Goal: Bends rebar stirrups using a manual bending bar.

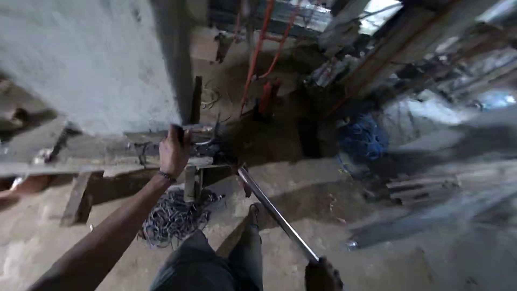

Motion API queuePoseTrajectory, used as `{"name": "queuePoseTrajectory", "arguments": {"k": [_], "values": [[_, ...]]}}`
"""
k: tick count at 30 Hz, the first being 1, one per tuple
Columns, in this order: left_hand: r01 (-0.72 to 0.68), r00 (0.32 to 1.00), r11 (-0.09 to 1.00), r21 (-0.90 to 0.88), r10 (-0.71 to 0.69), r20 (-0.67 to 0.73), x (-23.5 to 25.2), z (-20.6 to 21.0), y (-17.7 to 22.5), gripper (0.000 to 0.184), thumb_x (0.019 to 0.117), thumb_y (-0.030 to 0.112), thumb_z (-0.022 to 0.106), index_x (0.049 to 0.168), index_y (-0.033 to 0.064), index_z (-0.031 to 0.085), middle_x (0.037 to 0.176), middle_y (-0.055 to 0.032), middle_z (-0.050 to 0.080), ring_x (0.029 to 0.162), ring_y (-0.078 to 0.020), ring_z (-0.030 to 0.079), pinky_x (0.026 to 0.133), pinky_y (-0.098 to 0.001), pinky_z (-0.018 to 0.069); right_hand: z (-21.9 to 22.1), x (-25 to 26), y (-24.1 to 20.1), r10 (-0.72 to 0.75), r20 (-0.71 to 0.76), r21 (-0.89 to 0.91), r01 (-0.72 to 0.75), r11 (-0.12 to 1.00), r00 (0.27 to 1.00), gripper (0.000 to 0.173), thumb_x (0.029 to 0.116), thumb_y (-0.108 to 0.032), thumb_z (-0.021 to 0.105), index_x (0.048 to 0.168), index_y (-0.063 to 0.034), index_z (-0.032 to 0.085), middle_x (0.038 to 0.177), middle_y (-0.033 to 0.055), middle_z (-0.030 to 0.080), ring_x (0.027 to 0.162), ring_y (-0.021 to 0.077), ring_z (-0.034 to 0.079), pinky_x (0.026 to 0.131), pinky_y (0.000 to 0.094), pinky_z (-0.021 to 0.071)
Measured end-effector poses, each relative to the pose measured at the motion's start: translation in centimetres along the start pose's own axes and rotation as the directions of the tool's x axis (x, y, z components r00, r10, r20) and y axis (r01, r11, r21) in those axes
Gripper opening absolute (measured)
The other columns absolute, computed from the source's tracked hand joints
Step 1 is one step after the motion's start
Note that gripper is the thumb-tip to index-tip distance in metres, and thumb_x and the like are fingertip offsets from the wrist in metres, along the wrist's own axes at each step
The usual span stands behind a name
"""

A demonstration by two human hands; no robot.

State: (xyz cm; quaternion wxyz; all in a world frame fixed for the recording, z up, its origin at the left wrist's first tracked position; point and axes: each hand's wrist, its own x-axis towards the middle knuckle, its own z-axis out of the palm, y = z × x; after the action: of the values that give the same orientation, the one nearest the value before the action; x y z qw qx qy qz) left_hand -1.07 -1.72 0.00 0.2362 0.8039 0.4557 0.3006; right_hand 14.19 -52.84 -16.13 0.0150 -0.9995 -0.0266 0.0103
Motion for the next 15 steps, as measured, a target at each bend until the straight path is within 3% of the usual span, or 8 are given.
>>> {"name": "queuePoseTrajectory", "arguments": {"k": [3, 6, 8, 11, 15], "values": [[-0.110, 0.993, 0.993, 0.051, 0.107, 0.052, -0.2, 1.2, 0.4, 0.042, 0.1069, 0.038, 0.052, 0.128, 0.0026, 0.060, 0.097, -0.0223, 0.070, 0.091, -0.0422, 0.069, 0.087, -0.0625, 0.0531, -3.8, 3.4, 1.3, -0.026, 0.099, -0.025, 0.029, 0.999, 0.995, 0.025, 0.0957, -0.019, 0.067, 0.116, -0.0051, 0.072, 0.117, 0.0233, 0.071, 0.120, 0.0455, 0.062, 0.105, 0.0656, 0.0437], [-0.216, 0.971, 0.975, 0.059, 0.208, 0.119, -2.3, -0.2, 0.1, 0.043, 0.1084, 0.033, 0.047, 0.113, -0.0016, 0.072, 0.098, -0.0226, 0.073, 0.097, -0.0419, 0.070, 0.098, -0.0624, 0.0481, -5.4, 4.3, 1.0, -0.024, 0.277, -0.094, 0.052, 0.994, 0.961, 0.028, 0.0991, -0.027, 0.063, 0.119, -0.0089, 0.071, 0.123, 0.0179, 0.071, 0.127, 0.0393, 0.060, 0.108, 0.0606, 0.0430], [-0.159, 0.971, 0.987, -0.014, 0.159, 0.178, -3.6, -2.3, 0.3, 0.053, 0.1080, 0.042, 0.042, 0.104, -0.0012, 0.073, 0.094, -0.0202, 0.072, 0.092, -0.0376, 0.070, 0.092, -0.0608, 0.0503, -5.9, 5.1, 0.6, -0.029, 0.367, -0.108, 0.074, 0.991, 0.930, 0.034, 0.0999, -0.035, 0.064, 0.122, -0.0096, 0.070, 0.127, 0.0168, 0.070, 0.130, 0.0393, 0.058, 0.108, 0.0625, 0.0422], [-0.083, 0.959, 0.991, -0.107, 0.109, 0.263, -5.5, -6.1, -1.0, 0.046, 0.1049, 0.045, 0.050, 0.107, 0.0044, 0.073, 0.092, -0.0128, 0.071, 0.080, -0.0262, 0.068, 0.077, -0.0511, 0.0554, -5.1, 7.3, 0.4, -0.054, 0.436, -0.099, 0.108, 0.989, 0.898, 0.044, 0.0969, -0.047, 0.068, 0.122, -0.0115, 0.070, 0.124, 0.0166, 0.071, 0.126, 0.0396, 0.061, 0.105, 0.0661, 0.0431], [0.002, 0.975, 0.989, -0.148, 0.031, 0.219, -9.4, -9.6, -3.2, 0.045, 0.1023, 0.046, 0.051, 0.105, 0.0075, 0.074, 0.090, -0.0062, 0.070, 0.076, -0.0165, 0.066, 0.073, -0.0420, 0.0559, -5.2, 13.4, -0.7, -0.094, 0.459, -0.090, 0.151, 0.984, 0.883, 0.048, 0.0941, -0.049, 0.071, 0.124, -0.0110, 0.069, 0.124, 0.0199, 0.070, 0.124, 0.0426, 0.061, 0.101, 0.0697, 0.0439]]}}
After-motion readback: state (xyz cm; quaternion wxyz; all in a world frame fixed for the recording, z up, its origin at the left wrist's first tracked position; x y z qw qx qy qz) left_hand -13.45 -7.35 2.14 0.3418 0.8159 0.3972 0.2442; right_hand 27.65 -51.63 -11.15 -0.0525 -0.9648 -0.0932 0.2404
